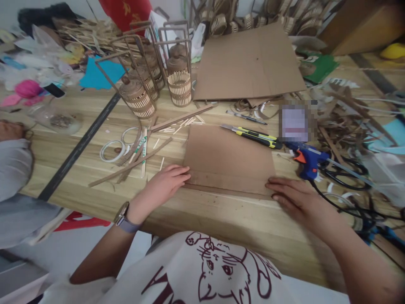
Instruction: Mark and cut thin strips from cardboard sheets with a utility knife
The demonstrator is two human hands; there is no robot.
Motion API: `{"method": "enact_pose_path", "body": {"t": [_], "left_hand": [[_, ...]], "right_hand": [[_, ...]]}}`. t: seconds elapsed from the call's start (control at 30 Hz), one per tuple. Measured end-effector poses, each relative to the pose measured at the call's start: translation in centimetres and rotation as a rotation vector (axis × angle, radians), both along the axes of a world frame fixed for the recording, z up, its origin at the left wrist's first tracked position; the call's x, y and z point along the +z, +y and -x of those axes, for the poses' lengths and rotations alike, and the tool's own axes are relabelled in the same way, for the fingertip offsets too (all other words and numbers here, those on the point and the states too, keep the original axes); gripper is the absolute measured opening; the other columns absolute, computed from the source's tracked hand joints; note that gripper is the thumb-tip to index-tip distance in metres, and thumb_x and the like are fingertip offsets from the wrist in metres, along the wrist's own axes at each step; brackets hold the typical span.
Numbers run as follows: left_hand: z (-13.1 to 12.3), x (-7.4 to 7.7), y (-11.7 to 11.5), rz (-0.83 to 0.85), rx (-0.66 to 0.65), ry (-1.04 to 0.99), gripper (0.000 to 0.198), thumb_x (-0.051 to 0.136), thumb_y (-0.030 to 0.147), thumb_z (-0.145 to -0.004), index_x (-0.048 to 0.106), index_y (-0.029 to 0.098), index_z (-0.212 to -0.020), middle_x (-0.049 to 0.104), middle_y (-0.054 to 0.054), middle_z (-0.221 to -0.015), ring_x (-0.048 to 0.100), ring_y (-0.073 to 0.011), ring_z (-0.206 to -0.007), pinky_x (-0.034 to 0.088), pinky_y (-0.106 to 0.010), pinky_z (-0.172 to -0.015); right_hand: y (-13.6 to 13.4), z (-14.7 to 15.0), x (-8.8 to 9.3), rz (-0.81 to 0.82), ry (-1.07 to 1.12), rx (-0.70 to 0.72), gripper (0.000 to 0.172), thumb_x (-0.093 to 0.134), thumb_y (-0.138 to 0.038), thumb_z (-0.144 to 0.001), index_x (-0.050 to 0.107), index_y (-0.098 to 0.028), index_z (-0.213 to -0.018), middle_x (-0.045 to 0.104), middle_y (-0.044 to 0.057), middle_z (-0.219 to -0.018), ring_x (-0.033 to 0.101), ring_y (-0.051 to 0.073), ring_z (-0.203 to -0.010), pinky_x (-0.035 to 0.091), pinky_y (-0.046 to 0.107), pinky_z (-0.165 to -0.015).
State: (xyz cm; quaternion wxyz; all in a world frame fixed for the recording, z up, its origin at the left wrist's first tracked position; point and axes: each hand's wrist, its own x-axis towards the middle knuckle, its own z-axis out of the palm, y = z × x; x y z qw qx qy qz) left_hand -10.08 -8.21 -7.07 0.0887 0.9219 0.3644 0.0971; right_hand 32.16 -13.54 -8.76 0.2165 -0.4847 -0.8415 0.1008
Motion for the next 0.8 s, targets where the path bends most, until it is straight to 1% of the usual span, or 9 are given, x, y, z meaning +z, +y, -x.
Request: {"method": "enact_pose_path", "body": {"t": [0.13,0.27,0.43,0.57,0.8], "left_hand": [[0.2,-0.3,0.0,-0.016,-0.02,-0.006,0.03,0.055,0.013,-0.098,0.07,0.016,-0.123,0.067,-0.009,-0.134,0.06,-0.0245,-0.118,0.054,-0.043,-0.1],[0.2,-0.3,0.0,-0.036,-0.032,-0.036,0.028,0.053,0.016,-0.099,0.071,0.017,-0.121,0.068,-0.009,-0.133,0.06,-0.0249,-0.117,0.055,-0.042,-0.098],[0.3,-0.6,0.0,-0.07,-0.053,-0.055,0.029,0.05,0.017,-0.101,0.073,0.017,-0.119,0.068,-0.009,-0.132,0.059,-0.0257,-0.114,0.055,-0.043,-0.095],[0.6,-0.9,0.1,-0.045,-0.059,-0.062,0.03,0.05,0.017,-0.1,0.073,0.021,-0.119,0.068,-0.009,-0.133,0.059,-0.0254,-0.115,0.055,-0.043,-0.094],[0.8,-1.1,0.2,-0.036,-0.057,-0.061,0.032,0.047,0.02,-0.102,0.074,0.023,-0.119,0.068,-0.008,-0.132,0.059,-0.0249,-0.115,0.054,-0.043,-0.096]], "right_hand": [[0.1,0.3,0.5,-0.025,-0.033,0.015,0.026,0.052,-0.03,-0.097,0.068,-0.026,-0.118,0.072,0.009,-0.12,0.069,0.024,-0.107,0.056,0.041,-0.091],[0.0,0.6,0.9,-0.034,-0.074,0.027,0.024,0.052,-0.027,-0.098,0.067,-0.022,-0.116,0.072,0.011,-0.119,0.069,0.025,-0.108,0.056,0.042,-0.091],[-0.2,0.9,1.2,0.002,-0.083,0.002,0.024,0.05,-0.026,-0.099,0.067,-0.021,-0.115,0.072,0.011,-0.118,0.068,0.025,-0.111,0.056,0.043,-0.092],[-0.2,1.1,1.5,0.035,-0.071,-0.016,0.024,0.049,-0.025,-0.099,0.068,-0.022,-0.114,0.072,0.011,-0.118,0.067,0.024,-0.113,0.055,0.043,-0.094],[-0.2,1.3,1.7,0.061,-0.064,-0.024,0.024,0.05,-0.024,-0.098,0.068,-0.022,-0.113,0.072,0.012,-0.12,0.067,0.024,-0.112,0.054,0.044,-0.095]]}}
